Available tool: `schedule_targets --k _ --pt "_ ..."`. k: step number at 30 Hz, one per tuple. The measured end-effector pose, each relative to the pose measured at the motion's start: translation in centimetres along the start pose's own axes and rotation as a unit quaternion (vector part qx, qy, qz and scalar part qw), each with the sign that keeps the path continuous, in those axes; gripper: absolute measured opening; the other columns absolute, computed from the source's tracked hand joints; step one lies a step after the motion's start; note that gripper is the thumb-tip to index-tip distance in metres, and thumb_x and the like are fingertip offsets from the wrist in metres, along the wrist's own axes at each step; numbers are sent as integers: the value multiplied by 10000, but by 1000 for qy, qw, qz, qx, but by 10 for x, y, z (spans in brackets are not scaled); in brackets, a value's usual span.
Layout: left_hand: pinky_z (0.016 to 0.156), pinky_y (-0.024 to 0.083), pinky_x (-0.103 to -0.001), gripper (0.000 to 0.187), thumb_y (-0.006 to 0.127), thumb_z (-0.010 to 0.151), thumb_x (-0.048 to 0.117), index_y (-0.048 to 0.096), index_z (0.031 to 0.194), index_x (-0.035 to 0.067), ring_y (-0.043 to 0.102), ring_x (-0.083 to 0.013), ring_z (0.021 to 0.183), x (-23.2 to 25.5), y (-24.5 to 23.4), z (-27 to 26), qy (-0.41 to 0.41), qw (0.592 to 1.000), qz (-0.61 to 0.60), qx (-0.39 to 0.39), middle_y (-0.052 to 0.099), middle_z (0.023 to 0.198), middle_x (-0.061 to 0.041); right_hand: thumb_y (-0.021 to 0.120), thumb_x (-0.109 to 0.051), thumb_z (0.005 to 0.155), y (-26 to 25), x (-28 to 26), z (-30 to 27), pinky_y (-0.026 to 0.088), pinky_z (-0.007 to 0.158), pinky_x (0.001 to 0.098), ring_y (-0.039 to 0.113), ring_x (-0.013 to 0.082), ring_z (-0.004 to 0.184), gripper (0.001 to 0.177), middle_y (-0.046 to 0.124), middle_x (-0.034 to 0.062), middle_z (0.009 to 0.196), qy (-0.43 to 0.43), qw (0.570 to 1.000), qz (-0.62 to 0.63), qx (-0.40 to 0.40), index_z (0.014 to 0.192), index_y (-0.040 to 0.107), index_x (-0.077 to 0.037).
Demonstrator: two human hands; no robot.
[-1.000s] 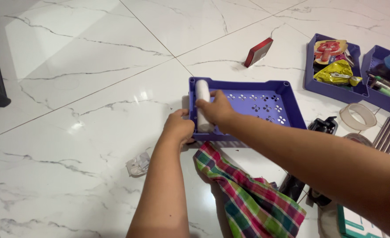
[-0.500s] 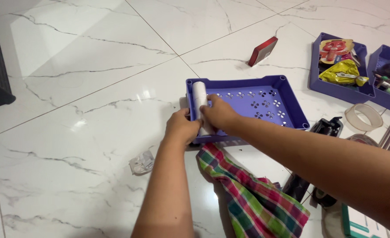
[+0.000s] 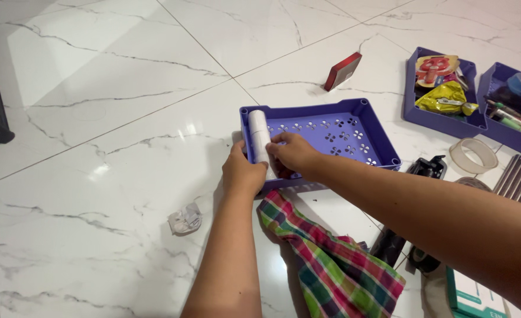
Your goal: The person wipes a purple plastic basket with wheels using a cloth, then places a white cylindrical object and a black handle into the basket. They insert two metal rods into the basket to form a handle structure.
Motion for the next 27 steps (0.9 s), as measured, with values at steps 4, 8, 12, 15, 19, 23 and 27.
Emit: schedule_targets --k 4,8,12,15,19,23,27 --pt "1026 513 -397 624 644 818 43 582 1420 195 652 -307 1215 2 0 3 17 999 35 27 689 1308 -134 651 -246 963 -18 2 -6 524 582 343 636 193 670 305 710 108 859 -7 992 -120 24 1124 746 -5" --pt "1080 474 -418 639 672 825 75 537 1444 157 593 -349 1273 6 1 0 22 998 55 33 618 1370 -151 657 -208 950 -37 8 -25 585 745 330 711 202 783 267 755 128 915 -13 991 -134 -4 1103 770 -21" --pt "1133 382 -487 655 722 828 144 510 1447 178 431 -381 1373 23 7 -17 34 992 111 44 466 1493 -109 622 -228 956 -57 5 -57 570 845 337 734 176 904 297 791 101 1017 -59 969 -241 -8 1162 764 -67" --pt "1188 275 -515 628 744 830 188 540 1424 197 307 -376 1454 43 15 -33 51 986 155 39 375 1547 -142 631 -234 947 -72 -4 -85 556 898 354 722 183 969 309 780 90 1095 -121 932 -342 -8 1197 753 -101" --pt "1218 164 -519 617 747 840 218 544 1422 189 176 -424 1507 69 32 -57 95 974 203 28 315 1575 -166 617 -231 940 -109 3 -120 605 869 426 758 306 934 344 776 83 1144 -62 927 -369 -10 1261 711 -148" --pt "1241 133 -518 638 726 859 222 505 1455 164 175 -409 1510 85 74 -79 124 966 218 -70 299 1597 -151 656 -246 906 -145 9 -143 563 964 365 750 237 1044 365 775 93 1141 -106 903 -417 -7 1255 719 -157" --pt "1242 202 -512 632 682 858 167 506 1464 129 272 -383 1500 90 115 -98 157 947 231 -162 390 1566 -132 650 -238 911 -182 34 -155 531 1004 370 726 222 1103 341 782 75 1169 -79 893 -442 -22 1229 739 -153"
Point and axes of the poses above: each hand's wrist, its own z-axis towards the middle knuckle, its own y-axis out of the palm, x = y × z, the point moved 7 cm from there along z, towards the middle knuckle
